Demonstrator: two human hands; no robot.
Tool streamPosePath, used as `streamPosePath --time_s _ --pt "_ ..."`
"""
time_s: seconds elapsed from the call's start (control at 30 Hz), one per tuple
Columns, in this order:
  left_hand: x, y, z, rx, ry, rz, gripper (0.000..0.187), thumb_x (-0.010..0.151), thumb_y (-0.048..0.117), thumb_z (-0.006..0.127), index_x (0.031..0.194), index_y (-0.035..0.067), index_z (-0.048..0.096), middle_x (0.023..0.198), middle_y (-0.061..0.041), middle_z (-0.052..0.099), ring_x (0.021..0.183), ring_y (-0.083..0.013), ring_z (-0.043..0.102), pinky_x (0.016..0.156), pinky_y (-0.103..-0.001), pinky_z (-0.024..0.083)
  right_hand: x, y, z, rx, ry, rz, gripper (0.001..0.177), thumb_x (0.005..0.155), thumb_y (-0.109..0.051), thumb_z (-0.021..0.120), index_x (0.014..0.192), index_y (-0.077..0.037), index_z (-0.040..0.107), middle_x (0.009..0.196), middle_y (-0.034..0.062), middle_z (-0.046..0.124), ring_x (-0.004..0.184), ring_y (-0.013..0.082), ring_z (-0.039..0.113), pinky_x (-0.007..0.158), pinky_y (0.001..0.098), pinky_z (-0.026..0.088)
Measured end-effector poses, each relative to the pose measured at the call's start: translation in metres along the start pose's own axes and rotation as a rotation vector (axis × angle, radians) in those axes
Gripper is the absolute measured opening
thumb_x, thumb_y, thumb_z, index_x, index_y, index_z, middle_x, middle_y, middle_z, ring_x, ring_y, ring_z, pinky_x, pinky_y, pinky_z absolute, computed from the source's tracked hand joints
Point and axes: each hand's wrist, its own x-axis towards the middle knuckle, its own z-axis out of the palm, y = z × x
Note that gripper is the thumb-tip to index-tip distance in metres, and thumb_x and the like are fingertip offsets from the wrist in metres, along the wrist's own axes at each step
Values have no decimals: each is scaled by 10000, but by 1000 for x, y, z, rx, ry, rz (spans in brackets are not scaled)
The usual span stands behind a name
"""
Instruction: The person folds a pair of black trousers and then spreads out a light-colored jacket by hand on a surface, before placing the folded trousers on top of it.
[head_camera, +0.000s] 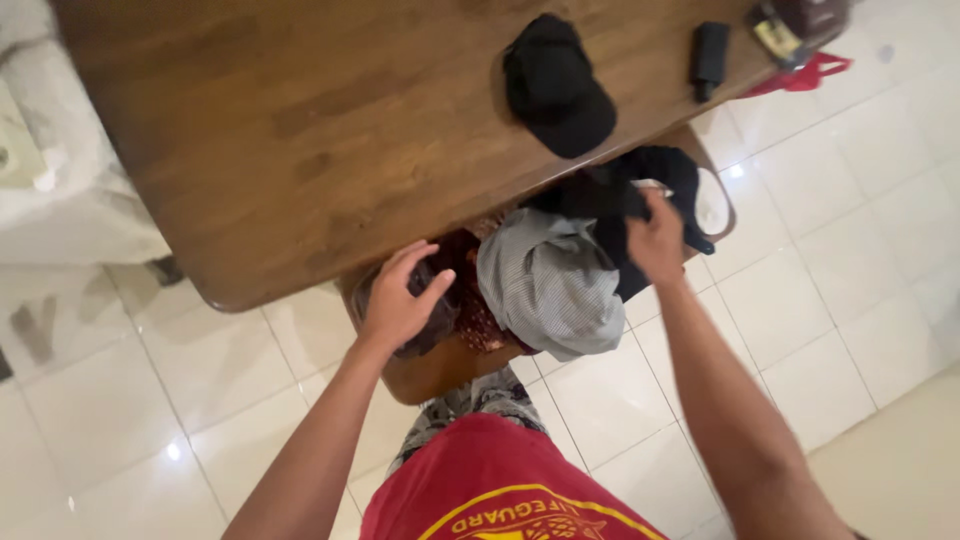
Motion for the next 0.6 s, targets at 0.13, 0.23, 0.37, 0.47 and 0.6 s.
streamPosePath --time_s 0.13,0.23,0.37,0.47,0.6 --pt "19 24 22 -38 -88 174 516 904 363 760 1296 43 659 1413 -176 616 1326 -354 567 1117 -417 434 43 -104 -56 -147 34 -3 318 895 94 639 1194 -9 670 1049 101 702 985 158 651 892 296 517" --pt "46 55 39 -66 -200 264 597 897 359 762 1380 54 588 1460 -172 579 1356 -357 530 1135 -422 422 46 -146 -74 -54 61 33 279 938 95 638 1196 -8 671 1027 68 704 958 131 642 876 276 522" --pt "72 94 69 71 -349 227 929 814 384 829 1560 101 353 1496 -199 481 1403 -416 424 1148 -475 368 41 -161 -111 97 142 76 370 887 155 568 1213 9 663 1063 45 701 981 130 645 870 262 528" --pt "81 106 95 224 -315 214 1136 715 421 899 1583 137 224 1553 -207 397 1396 -455 361 1098 -561 324 44 -162 -134 360 133 106 392 883 183 522 1211 17 656 1099 51 702 1004 145 659 872 256 541" --pt "98 79 156 326 -345 143 1006 702 449 886 1546 291 363 1595 -106 347 1415 -414 357 1083 -614 352 57 -142 -162 597 82 60 494 812 240 460 1218 25 641 1148 79 695 1071 170 667 933 257 549"
